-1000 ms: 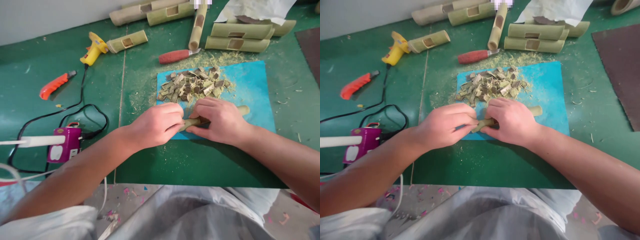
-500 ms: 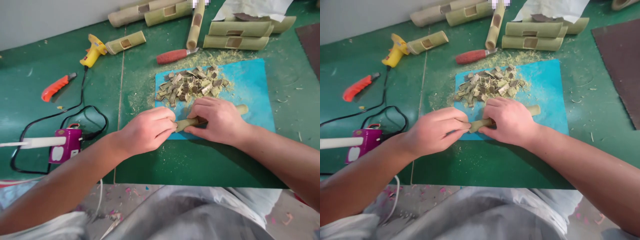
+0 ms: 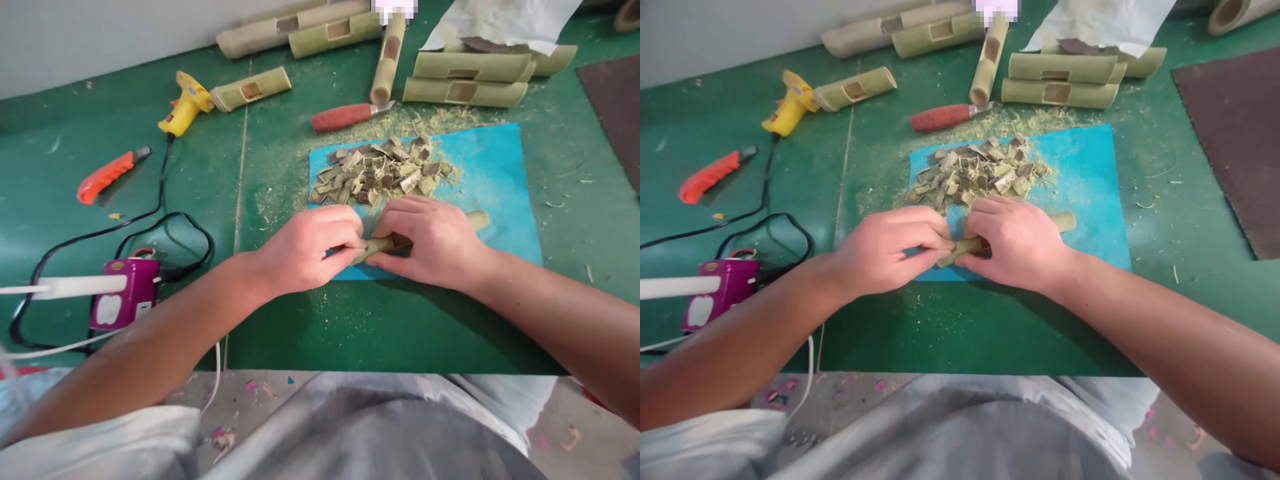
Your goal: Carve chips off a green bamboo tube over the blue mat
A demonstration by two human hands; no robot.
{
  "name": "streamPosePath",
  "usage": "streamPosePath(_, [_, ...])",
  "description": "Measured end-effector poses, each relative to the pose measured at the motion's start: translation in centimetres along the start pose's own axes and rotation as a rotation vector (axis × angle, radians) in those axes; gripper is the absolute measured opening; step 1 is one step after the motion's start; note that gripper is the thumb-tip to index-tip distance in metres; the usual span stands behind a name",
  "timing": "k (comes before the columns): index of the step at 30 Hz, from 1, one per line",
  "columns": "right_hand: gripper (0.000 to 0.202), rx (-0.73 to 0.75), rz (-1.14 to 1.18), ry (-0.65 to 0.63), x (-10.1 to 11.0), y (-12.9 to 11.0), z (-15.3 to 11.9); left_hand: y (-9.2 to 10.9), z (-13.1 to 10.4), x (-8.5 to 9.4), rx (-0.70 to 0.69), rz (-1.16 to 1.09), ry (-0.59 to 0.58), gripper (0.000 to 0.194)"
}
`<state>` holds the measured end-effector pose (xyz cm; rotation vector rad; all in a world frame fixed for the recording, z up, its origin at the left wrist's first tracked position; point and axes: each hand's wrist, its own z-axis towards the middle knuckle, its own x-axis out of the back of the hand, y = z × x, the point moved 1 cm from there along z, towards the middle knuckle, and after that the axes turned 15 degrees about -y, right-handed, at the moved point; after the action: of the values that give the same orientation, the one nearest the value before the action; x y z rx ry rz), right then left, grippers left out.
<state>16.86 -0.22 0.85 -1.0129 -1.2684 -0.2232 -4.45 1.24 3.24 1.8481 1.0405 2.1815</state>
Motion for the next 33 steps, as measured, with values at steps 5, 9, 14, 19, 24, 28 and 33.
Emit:
streamPosePath(5, [0.026, 0.001, -0.009, 0.002, 0.0, 0.0, 0.0, -0.1, 0.1, 0.1, 0.006, -0.003, -0.018, 0.017])
streamPosePath(9, [0.027, -0.008, -0.002, 0.001, 0.0, 0.0, 0.0, -0.3, 0.4, 0.1, -0.001, -0.049, -0.002, 0.019])
streamPosePath(14, [0.024, -0.011, 0.015, -0.012, 0.1, -0.1, 0.0, -0.5, -0.6, 0.4, 0.047, -0.036, -0.041, 0.015])
streamPosePath(19, [0.024, -0.016, 0.015, -0.007, 0.0, 0.0, -0.1, -0.9, -0.1, 0.0, 0.030, -0.093, 0.007, 0.016])
streamPosePath(24, [0.025, -0.006, 0.012, -0.007, 0.0, 0.0, -0.1, -0.8, 0.0, 0.3, 0.054, -0.110, -0.041, 0.017])
streamPosePath(28, [0.026, -0.013, 0.014, -0.009, 0.0, 0.0, -0.1, -0.8, 0.3, 0.2, 0.043, -0.107, -0.017, 0.018])
streamPosePath(33, [0.026, -0.009, 0.020, -0.012, 0.1, 0.0, 0.0, -0.7, -0.3, 0.3, 0.069, -0.080, -0.037, 0.018])
